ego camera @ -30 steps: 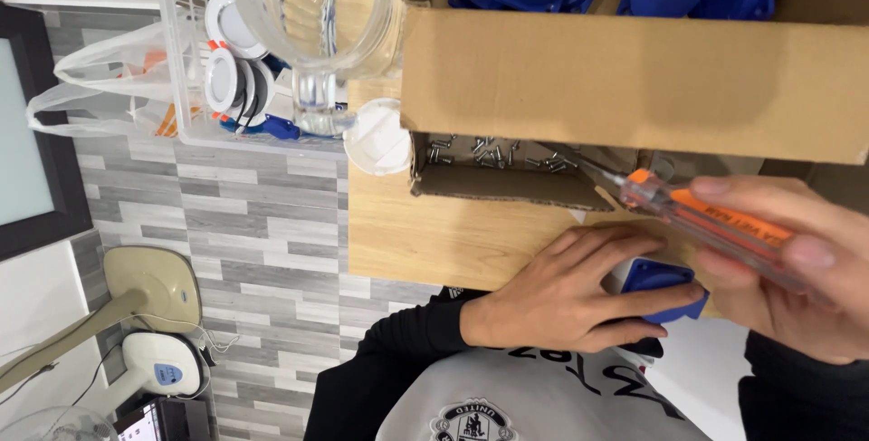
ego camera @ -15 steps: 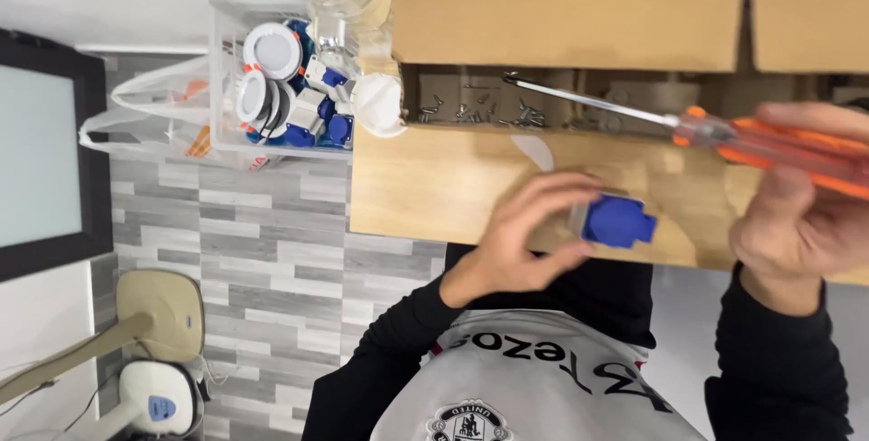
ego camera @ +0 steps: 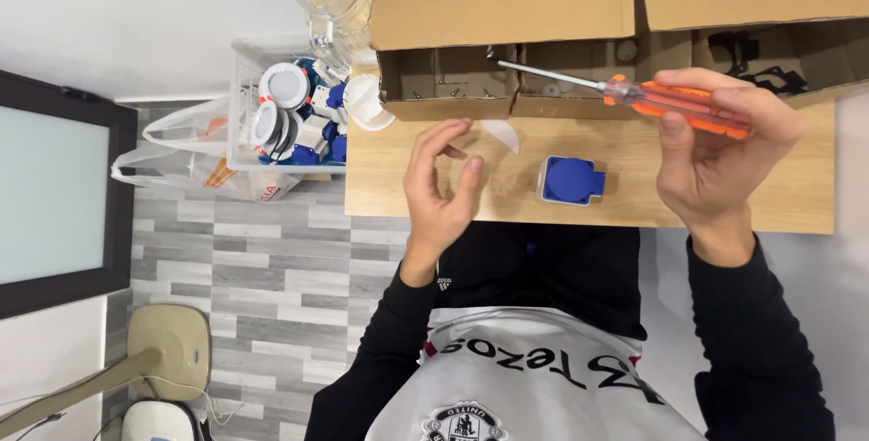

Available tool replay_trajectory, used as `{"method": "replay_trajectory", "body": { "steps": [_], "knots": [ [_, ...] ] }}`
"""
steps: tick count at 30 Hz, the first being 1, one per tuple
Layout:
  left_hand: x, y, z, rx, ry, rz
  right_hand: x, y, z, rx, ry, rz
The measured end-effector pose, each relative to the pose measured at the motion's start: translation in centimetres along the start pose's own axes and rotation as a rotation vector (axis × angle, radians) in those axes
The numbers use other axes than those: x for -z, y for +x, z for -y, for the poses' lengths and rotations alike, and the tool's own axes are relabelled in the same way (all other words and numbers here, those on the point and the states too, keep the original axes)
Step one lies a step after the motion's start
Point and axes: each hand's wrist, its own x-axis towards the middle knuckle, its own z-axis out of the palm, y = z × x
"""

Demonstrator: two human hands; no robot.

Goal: The person assembles a blue and white electrical socket by inserting a black internal component into the white housing. They then use a screwdriver to tighten screws into the blue cover, securing it to the white base. The person handles the socket and screwdriver throughout the process.

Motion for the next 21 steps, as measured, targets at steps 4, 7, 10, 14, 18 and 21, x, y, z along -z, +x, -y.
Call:
{"method": "replay_trajectory", "body": {
  "steps": [4,7,10,14,18,21],
  "knots": [
    [0.9,0.4,-1.0,0.010,0.159,-0.029,0.2,-0.2,0.7,0.044,-0.060,-0.032],
    [1.1,0.9,-1.3,-0.004,0.249,-0.042,0.4,-0.3,1.1,0.038,-0.061,-0.033],
    [0.9,1.4,-1.3,-0.027,0.298,-0.035,0.7,0.1,2.2,0.027,-0.100,-0.051],
    [0.5,2.0,-1.6,-0.061,0.344,-0.016,1.4,0.0,3.7,-0.053,-0.118,-0.117],
    [-0.1,2.1,-1.4,-0.022,0.356,-0.012,2.8,-1.1,3.9,-0.027,-0.067,-0.148],
    [-0.7,2.4,-1.9,-0.033,0.319,0.025,4.0,-2.4,3.8,-0.053,-0.031,-0.159]
  ]
}}
